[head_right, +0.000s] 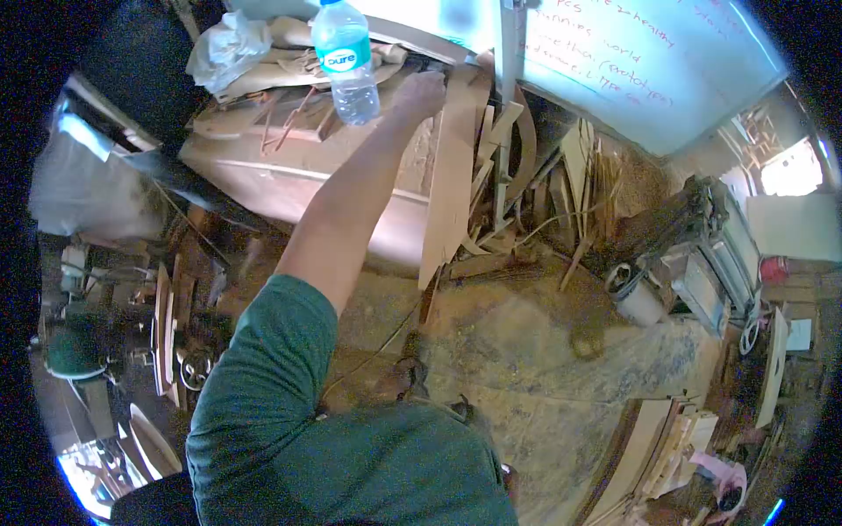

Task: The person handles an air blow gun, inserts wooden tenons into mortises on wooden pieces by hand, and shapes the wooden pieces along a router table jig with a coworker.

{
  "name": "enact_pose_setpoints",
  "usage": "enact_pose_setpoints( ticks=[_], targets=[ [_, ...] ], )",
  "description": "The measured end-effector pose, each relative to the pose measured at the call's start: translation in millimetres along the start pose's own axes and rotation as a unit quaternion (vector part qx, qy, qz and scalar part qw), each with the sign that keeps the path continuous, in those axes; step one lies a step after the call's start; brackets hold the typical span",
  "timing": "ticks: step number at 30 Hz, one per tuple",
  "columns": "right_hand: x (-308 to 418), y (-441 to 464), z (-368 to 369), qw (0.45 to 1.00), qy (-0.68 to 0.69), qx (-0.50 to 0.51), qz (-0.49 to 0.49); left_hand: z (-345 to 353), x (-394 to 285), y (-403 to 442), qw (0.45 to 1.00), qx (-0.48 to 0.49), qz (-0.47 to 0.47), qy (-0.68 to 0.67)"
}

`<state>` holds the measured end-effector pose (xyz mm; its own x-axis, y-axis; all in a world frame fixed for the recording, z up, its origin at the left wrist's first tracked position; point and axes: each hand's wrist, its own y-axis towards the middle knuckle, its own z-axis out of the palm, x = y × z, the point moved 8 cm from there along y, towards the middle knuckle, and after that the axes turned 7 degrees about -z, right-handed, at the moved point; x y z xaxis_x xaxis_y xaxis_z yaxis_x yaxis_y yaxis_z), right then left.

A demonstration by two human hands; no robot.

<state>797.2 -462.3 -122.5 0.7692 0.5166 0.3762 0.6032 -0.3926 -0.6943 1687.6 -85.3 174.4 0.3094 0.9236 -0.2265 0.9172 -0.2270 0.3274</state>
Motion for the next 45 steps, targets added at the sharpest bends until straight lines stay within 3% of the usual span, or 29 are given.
enact_pose_setpoints(
  ticks=[2,5,8,11,14,17,20,23,24,26,28,30,32,34,35,37,39,40,42,43,44,45],
  targets=[
    [8,-4,1,1.000,0.006,-0.003,0.006,-51,-25,-19,0.998,0.057,-0.021,0.002],
    [17,-8,5,1.000,0.014,-0.003,0.008,-87,-29,-35,0.992,0.050,-0.111,-0.017],
    [17,-9,10,1.000,0.020,-0.002,0.013,-86,-27,-46,0.994,0.057,-0.090,-0.022],
    [17,-9,12,1.000,0.027,-0.003,0.014,-97,-37,-86,0.997,-0.017,0.058,-0.043],
    [13,-8,16,0.999,0.034,-0.002,0.010,-139,-34,-124,0.995,0.037,-0.076,-0.049],
    [5,-2,22,0.999,0.036,-0.004,-0.011,-130,-16,-121,0.993,0.059,-0.100,-0.022],
    [-10,3,28,0.997,0.046,-0.009,-0.066,-115,-16,-111,0.995,0.085,-0.054,-0.021],
    [-20,13,28,0.987,0.063,-0.022,-0.146,-49,11,-86,0.998,0.061,0.009,-0.012],
    [-2,14,22,0.983,0.061,-0.026,-0.172,-62,4,-92,0.996,0.080,0.008,-0.030],
    [19,19,4,0.999,0.007,-0.012,-0.031,-86,-11,-111,0.990,0.123,0.005,-0.067],
    [29,27,-4,1.000,-0.001,-0.012,0.008,-100,-6,-132,0.986,0.124,-0.049,-0.103],
    [27,47,-13,0.998,0.033,-0.025,-0.051,-120,-4,-159,0.972,0.125,-0.108,-0.164],
    [35,67,-23,0.996,0.028,-0.022,-0.079,-147,-9,-193,0.945,0.124,-0.171,-0.250],
    [20,123,-20,0.985,0.074,-0.016,-0.157,-137,1,-235,0.837,0.110,-0.239,-0.479],
    [43,145,-20,0.964,-0.047,0.009,-0.261,-132,1,-257,0.760,0.098,-0.265,-0.585],
    [90,174,-21,0.839,-0.276,-0.020,-0.468,-145,-19,-308,0.694,0.092,-0.258,-0.666],
    [217,139,-73,0.931,-0.172,0.033,-0.322,-161,-41,-363,0.632,0.053,-0.206,-0.745],
    [258,135,-78,0.914,-0.104,0.046,-0.390,-163,-49,-391,0.622,0.056,-0.223,-0.749],
    [352,104,-88,0.853,-0.098,0.082,-0.507,-169,-70,-441,0.597,0.045,-0.233,-0.766],
    [386,88,-91,0.850,-0.077,0.128,-0.506,-172,-80,-462,0.585,0.041,-0.236,-0.775],
    [432,53,-100,0.779,-0.080,0.078,-0.617,-176,-91,-481,0.575,0.030,-0.228,-0.785],
    [471,23,-106,0.781,-0.066,0.119,-0.609,-177,-100,-498,0.574,0.026,-0.245,-0.781]
  ],
)
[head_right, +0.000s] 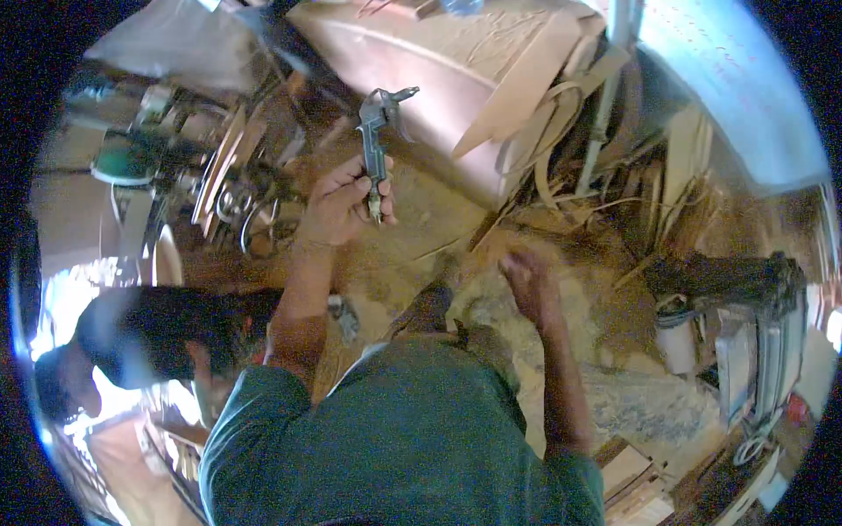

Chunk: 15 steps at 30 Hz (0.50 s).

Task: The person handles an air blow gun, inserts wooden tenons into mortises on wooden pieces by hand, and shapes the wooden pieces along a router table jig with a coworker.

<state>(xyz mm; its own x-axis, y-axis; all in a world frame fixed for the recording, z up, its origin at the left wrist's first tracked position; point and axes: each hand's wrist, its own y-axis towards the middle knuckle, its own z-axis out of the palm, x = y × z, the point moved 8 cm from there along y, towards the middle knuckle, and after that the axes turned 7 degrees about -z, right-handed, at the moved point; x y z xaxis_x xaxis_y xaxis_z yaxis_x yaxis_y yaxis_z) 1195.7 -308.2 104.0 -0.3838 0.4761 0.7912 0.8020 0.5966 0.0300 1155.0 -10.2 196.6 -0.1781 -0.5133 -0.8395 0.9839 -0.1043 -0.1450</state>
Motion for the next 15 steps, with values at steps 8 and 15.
enact_pose_setpoints(
  ticks=[8,15],
  targets=[
    [136,97,31,0.928,0.336,-0.034,-0.158,16,49,-98,0.995,-0.098,-0.030,-0.005],
    [185,64,102,0.806,0.559,0.161,-0.110,-9,54,-140,0.976,-0.176,0.000,0.130]
  ],
)
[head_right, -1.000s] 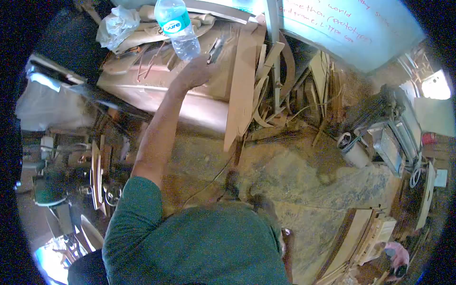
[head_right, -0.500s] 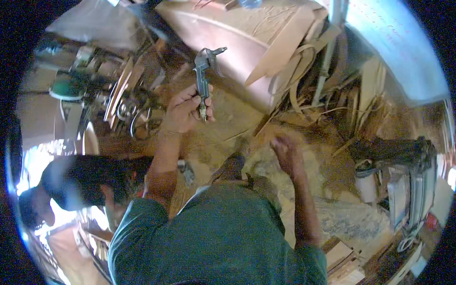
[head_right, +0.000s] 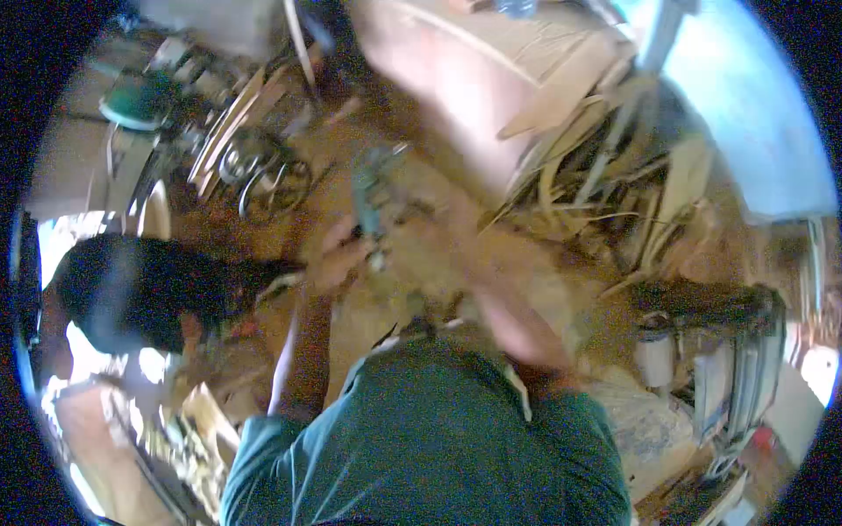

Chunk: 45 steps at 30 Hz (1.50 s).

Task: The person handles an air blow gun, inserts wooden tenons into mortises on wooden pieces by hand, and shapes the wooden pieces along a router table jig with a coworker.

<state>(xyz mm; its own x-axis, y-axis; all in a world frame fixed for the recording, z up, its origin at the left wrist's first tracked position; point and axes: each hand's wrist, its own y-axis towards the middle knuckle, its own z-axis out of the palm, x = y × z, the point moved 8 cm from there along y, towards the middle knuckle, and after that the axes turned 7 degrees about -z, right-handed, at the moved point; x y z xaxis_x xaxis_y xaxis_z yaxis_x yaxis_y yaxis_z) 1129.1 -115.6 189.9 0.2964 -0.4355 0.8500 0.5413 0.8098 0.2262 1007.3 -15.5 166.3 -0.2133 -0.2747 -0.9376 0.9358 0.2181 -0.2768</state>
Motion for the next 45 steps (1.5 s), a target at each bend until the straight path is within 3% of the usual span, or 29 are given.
enact_pose_setpoints(
  ticks=[3,6,9,12,15,18,21,24,27,30,33,36,43,45],
  targets=[
    [-1,2,19,0.963,-0.268,0.000,-0.005,-23,17,-7,0.997,-0.025,0.042,-0.054],
    [-10,10,26,0.882,-0.468,0.034,-0.045,-23,12,-20,0.995,0.029,0.008,-0.097],
    [-3,9,41,0.884,-0.461,0.069,0.033,-44,28,-24,0.994,0.047,0.007,-0.096],
    [-11,4,50,0.872,-0.484,0.064,-0.033,-61,33,-29,0.997,0.000,-0.007,-0.076],
    [-42,-2,44,0.872,-0.487,0.055,-0.002,-74,58,-24,0.982,-0.020,-0.093,-0.165],
    [-59,-11,41,0.875,-0.484,0.017,0.030,-70,61,-21,0.986,-0.005,-0.088,-0.138],
    [-68,-22,40,0.917,-0.395,0.005,0.061,-64,63,-17,0.985,0.022,-0.104,-0.133],
    [-52,-24,44,0.858,-0.503,0.028,0.099,-60,67,-10,0.975,0.009,-0.153,-0.160],
    [-69,-35,20,0.811,-0.570,0.058,0.120,-63,83,7,0.983,-0.002,-0.117,-0.144],
    [-64,-38,11,0.793,-0.604,0.079,0.023,-67,83,18,0.991,-0.033,-0.095,-0.089],
    [-53,-30,-4,0.849,-0.523,0.054,0.058,-61,85,26,0.981,-0.030,-0.138,-0.133],
    [-53,-15,-24,0.868,-0.491,0.072,0.032,-43,50,37,0.982,-0.076,-0.100,-0.140],
    [-23,13,-56,0.874,-0.462,0.148,-0.002,-1,1,69,0.983,-0.170,-0.065,-0.010],
    [-24,17,-63,0.866,-0.463,0.186,0.019,2,9,80,0.979,-0.185,-0.054,-0.059]
  ],
)
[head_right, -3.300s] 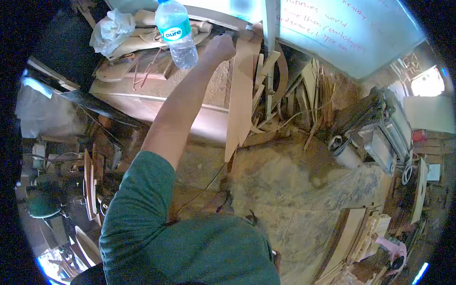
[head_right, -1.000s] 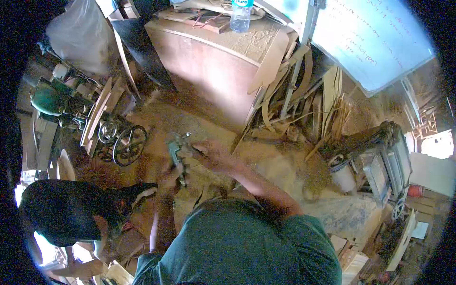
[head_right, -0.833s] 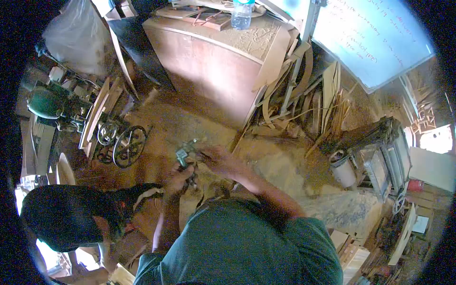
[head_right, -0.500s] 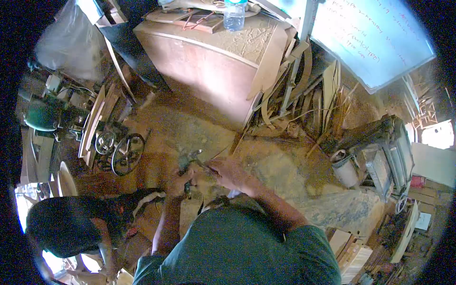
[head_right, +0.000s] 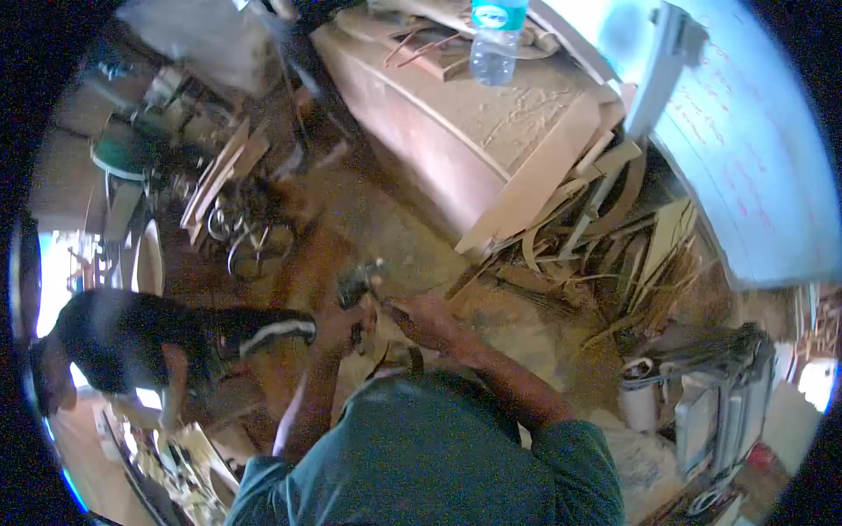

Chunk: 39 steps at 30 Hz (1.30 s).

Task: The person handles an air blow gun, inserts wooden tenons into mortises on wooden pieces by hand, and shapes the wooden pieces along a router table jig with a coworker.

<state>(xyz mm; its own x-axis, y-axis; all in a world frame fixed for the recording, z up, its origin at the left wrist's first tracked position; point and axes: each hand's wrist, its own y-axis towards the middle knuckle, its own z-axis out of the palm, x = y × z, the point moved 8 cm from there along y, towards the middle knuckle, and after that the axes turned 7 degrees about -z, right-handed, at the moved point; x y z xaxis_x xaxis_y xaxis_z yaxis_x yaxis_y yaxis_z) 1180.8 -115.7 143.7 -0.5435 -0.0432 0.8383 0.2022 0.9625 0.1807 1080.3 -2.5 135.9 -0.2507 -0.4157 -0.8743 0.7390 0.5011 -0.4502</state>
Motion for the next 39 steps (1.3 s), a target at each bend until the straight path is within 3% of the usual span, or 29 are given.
enact_pose_setpoints(
  ticks=[1,4,5,7,10,23,29,34,39],
  targets=[
    [12,-2,-18,1.000,0.024,-0.009,0.001,3,4,3,0.999,-0.009,-0.003,-0.032],
    [-21,-9,-4,0.981,0.154,0.029,0.113,-6,29,13,0.979,-0.072,-0.134,-0.136],
    [-32,-7,5,0.977,0.157,0.052,0.135,-13,47,28,0.978,0.008,-0.099,-0.185],
    [-21,13,-11,0.996,0.052,0.043,0.053,7,-10,17,0.964,0.046,0.010,-0.261],
    [-30,3,-11,0.999,-0.006,0.032,0.019,3,-10,21,0.937,0.056,0.052,-0.341],
    [-20,12,22,0.993,0.059,0.087,0.060,-50,7,-3,0.924,-0.026,0.162,-0.344],
    [19,45,71,0.979,0.092,0.183,0.008,-82,4,-11,0.912,-0.027,0.191,-0.363],
    [33,66,121,0.964,0.167,0.201,0.059,-108,-1,-23,0.903,-0.055,0.230,-0.359],
    [54,81,146,0.964,0.145,0.218,0.047,-142,-1,-46,0.877,-0.004,0.228,-0.423]
  ],
)
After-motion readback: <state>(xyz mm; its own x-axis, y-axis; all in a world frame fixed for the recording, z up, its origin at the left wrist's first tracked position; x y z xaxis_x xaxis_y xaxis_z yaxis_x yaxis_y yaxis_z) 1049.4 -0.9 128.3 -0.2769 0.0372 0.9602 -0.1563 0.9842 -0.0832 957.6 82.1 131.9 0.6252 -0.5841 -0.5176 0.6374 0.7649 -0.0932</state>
